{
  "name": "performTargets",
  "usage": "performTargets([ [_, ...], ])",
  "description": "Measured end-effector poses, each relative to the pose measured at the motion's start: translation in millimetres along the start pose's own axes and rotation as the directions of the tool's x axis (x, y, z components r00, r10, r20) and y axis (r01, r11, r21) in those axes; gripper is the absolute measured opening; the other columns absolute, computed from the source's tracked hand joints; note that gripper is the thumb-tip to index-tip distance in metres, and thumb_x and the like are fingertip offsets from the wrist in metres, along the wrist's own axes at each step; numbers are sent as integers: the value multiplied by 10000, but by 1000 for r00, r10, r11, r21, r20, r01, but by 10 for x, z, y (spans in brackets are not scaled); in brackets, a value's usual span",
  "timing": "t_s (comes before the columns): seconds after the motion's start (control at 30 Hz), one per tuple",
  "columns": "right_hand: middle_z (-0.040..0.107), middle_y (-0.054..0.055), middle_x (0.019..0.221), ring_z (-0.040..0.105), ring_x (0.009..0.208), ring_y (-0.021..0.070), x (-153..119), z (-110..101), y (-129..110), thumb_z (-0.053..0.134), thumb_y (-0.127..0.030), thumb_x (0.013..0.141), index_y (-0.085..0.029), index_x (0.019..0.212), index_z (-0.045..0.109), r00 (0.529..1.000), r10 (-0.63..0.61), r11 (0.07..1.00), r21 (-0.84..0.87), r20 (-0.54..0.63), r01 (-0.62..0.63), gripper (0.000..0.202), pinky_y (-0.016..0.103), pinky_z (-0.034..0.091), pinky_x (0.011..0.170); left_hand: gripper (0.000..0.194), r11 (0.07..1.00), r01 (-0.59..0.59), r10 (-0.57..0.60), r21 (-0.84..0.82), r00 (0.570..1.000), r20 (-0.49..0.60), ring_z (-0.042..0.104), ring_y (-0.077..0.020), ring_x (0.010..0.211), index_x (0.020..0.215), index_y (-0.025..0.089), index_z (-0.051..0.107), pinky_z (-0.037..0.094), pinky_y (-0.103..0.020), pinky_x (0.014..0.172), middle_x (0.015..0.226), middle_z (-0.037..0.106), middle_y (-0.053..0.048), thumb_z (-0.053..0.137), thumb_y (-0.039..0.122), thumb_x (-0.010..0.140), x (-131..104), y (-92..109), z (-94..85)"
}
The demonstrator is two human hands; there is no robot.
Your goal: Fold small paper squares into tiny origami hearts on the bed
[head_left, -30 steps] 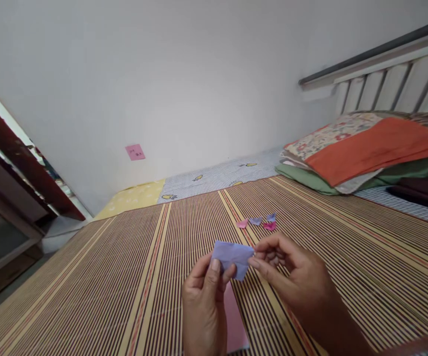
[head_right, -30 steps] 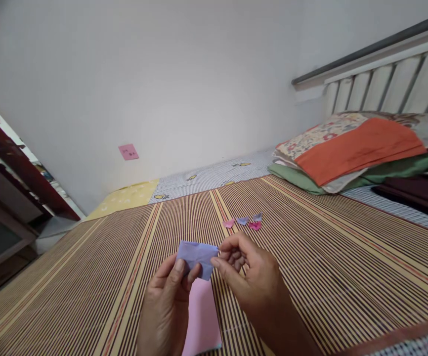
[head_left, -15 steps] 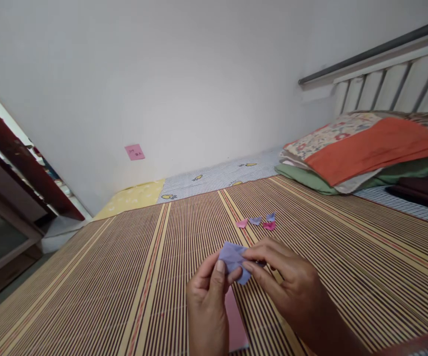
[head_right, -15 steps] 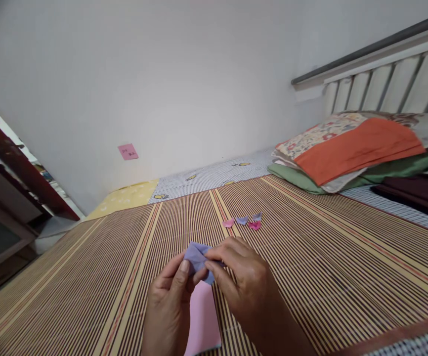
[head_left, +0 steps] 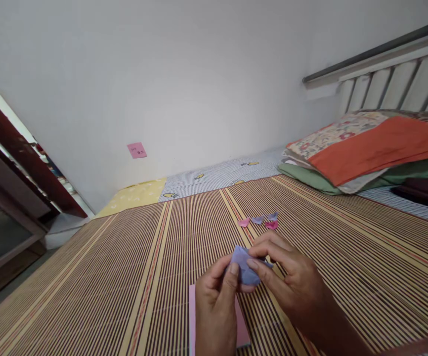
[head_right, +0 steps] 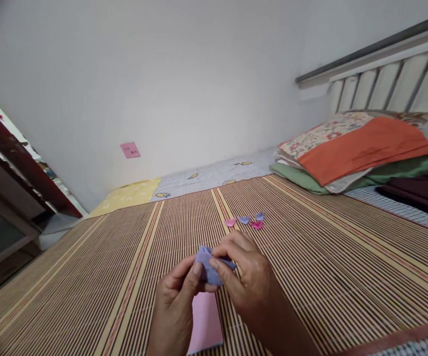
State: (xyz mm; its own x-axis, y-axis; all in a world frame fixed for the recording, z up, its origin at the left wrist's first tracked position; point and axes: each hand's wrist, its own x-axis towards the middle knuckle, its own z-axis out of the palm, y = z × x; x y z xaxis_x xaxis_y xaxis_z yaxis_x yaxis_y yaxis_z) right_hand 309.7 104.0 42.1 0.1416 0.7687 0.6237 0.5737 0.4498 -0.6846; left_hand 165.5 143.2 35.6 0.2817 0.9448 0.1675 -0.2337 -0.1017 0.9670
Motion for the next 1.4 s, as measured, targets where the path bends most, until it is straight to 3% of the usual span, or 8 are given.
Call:
performTargets([
  [0.2, 619, 9, 875, 605, 835, 191, 19, -7, -20, 595, -200, 959, -232, 861, 644, 1000, 20, 998, 60, -4, -20, 114, 323, 469, 745, 311, 990, -57, 50, 126, 997, 55, 608, -153, 567, 1011, 191, 826, 506, -234, 553, 707, 727, -45, 672, 439, 904, -11, 26, -16],
  [0.43, 644, 18, 990, 628, 963, 199, 23, -11, -36, 603, -202, 944, -235, 830, 637, 999, 44, 993, 114, -14, -42, 124, 328, 467, 869, 281, 947, -190, 177, 259, 981, 75, 672, -219, 728, 1002, 226, 829, 525, -282, 672, 848, 764, -76, 612, 396, 947, -35, 37, -1],
  [0.53, 648, 2, 914, 633, 884, 180, 24, -16, -50, 570, -209, 968, -231, 818, 620, 997, 68, 983, 165, 47, -75, 160, 308, 474, 801, 310, 918, -239, 208, 317, 969, 130, 667, -214, 730, 993, 219, 814, 511, -282, 678, 842, 751, -77, 549, 378, 984, -43, 25, -16],
  [0.73, 622, -23, 815, 592, 724, 149, 5, -2, -33, 562, -267, 990, -227, 867, 616, 985, 137, 973, 172, 109, -154, 140, 282, 447, 659, 332, 907, -227, 186, 356, 972, 145, 603, -195, 692, 877, 201, 750, 470, -268, 638, 750, 655, -48, 519, 407, 998, -46, -30, -60],
  [0.93, 625, -10, 826, 604, 757, 160, 18, -14, -22, 565, -280, 980, -220, 855, 630, 984, 139, 958, 237, 109, -161, 153, 284, 458, 692, 344, 886, -286, 223, 365, 953, 205, 550, -160, 648, 778, 202, 617, 417, -257, 611, 701, 558, 0, 453, 367, 1031, -56, -16, -39],
  [1.17, 606, -17, 776, 575, 711, 157, 19, -11, -31, 594, -291, 947, -215, 841, 631, 971, 204, 929, 288, 129, -233, 136, 277, 448, 648, 166, 813, -305, 233, 496, 951, 203, 582, -184, 715, 864, 206, 673, 412, -275, 663, 783, 651, -22, 585, 306, 962, -86, 29, -31],
  [1.4, 632, -12, 834, 609, 777, 164, -8, -20, -47, 597, -257, 947, -220, 880, 656, 969, 178, 918, 327, 169, -225, 97, 288, 466, 709, 291, 862, -245, 160, 444, 962, 220, 538, -172, 689, 837, 205, 654, 401, -278, 656, 741, 583, -11, 497, 374, 1014, -124, 39, -73],
])
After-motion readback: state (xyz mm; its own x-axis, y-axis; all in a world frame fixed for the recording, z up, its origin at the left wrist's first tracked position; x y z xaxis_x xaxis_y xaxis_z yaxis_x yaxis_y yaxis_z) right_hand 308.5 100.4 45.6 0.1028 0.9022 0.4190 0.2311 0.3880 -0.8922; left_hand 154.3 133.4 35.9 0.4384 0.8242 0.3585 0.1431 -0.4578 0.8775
